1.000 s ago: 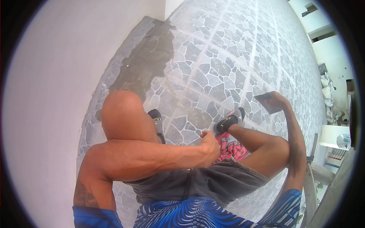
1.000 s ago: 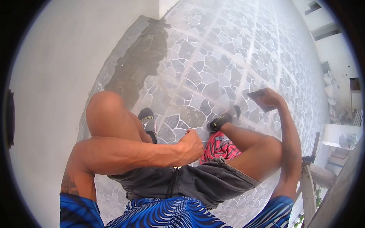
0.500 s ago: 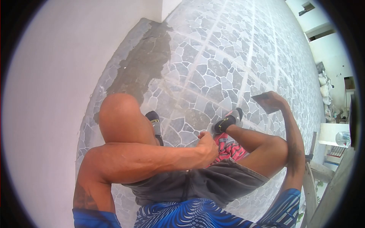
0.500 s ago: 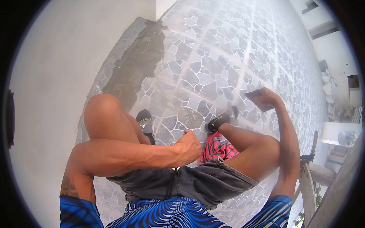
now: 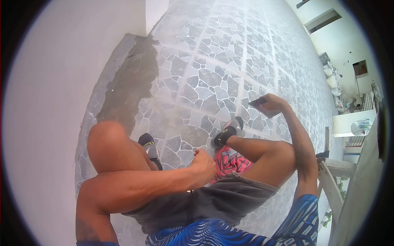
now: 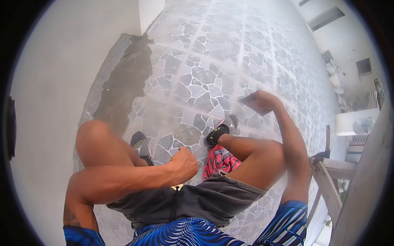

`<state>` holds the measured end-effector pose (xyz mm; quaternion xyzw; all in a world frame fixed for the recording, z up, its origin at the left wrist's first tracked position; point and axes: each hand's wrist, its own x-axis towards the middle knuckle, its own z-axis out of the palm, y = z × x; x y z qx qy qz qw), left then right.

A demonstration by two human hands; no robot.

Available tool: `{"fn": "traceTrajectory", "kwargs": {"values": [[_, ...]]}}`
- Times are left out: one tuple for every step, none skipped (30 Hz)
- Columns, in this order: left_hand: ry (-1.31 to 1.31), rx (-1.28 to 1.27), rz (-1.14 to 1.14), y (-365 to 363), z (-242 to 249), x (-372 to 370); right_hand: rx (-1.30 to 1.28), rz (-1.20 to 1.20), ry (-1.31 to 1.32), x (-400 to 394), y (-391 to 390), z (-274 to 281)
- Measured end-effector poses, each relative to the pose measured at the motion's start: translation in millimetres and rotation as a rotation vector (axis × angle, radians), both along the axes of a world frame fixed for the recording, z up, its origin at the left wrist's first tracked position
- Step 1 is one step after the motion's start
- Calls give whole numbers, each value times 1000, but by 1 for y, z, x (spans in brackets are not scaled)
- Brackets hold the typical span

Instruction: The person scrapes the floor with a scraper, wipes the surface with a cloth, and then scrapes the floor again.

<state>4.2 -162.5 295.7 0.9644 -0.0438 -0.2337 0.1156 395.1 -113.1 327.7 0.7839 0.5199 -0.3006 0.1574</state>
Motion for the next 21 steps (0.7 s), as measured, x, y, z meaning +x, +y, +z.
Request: {"fn": "traceTrajectory", "kwargs": {"values": [[-17,10,3,-1,-2,-1,-11,-13,-16,-3,1,0],[-34,19,6,-1,-3,-2,-12,-9,-15,-3,1,1],[-48,28,12,-2,-4,-2,-14,-3,-12,-2,1,1],[-47,21,21,-2,-5,-2,-16,4,-9,-2,2,2],[-45,13,32,-2,-5,-1,-23,5,-18,-3,2,3],[-42,5,43,-2,-6,-1,-31,7,-27,-4,3,3],[-55,14,47,-2,-8,-1,-38,10,-36,-4,3,3],[-67,24,51,-3,-9,-2,-39,2,-32,-3,3,3],[-79,33,55,-3,-9,-2,-39,-5,-28,-3,3,2],[-36,22,57,-3,-7,0,-39,-13,-24,-3,4,2],[6,11,60,-3,-4,3,-37,-13,-27,-3,3,3],[50,-1,62,-3,-2,5,-36,-12,-29,-5,3,4],[8,8,64,-3,-4,3,-35,-12,-31,-6,3,4],[-34,16,65,-2,-7,0,-36,-2,-41,-5,3,4],[-75,24,66,-2,-9,-1,-36,9,-51,-5,3,4],[-45,28,66,-4,-10,0,-37,19,-60,-5,3,3],[-14,31,67,-5,-9,2,-39,19,-57,-5,4,4],[17,35,67,-6,-9,4,-42,18,-54,-5,4,4],[18,32,66,-5,-8,3,-44,18,-50,-6,4,5],[19,29,66,-5,-6,3,-47,18,-47,-4,4,3],[20,27,66,-4,-5,3,-50,19,-44,-2,4,1]]}}
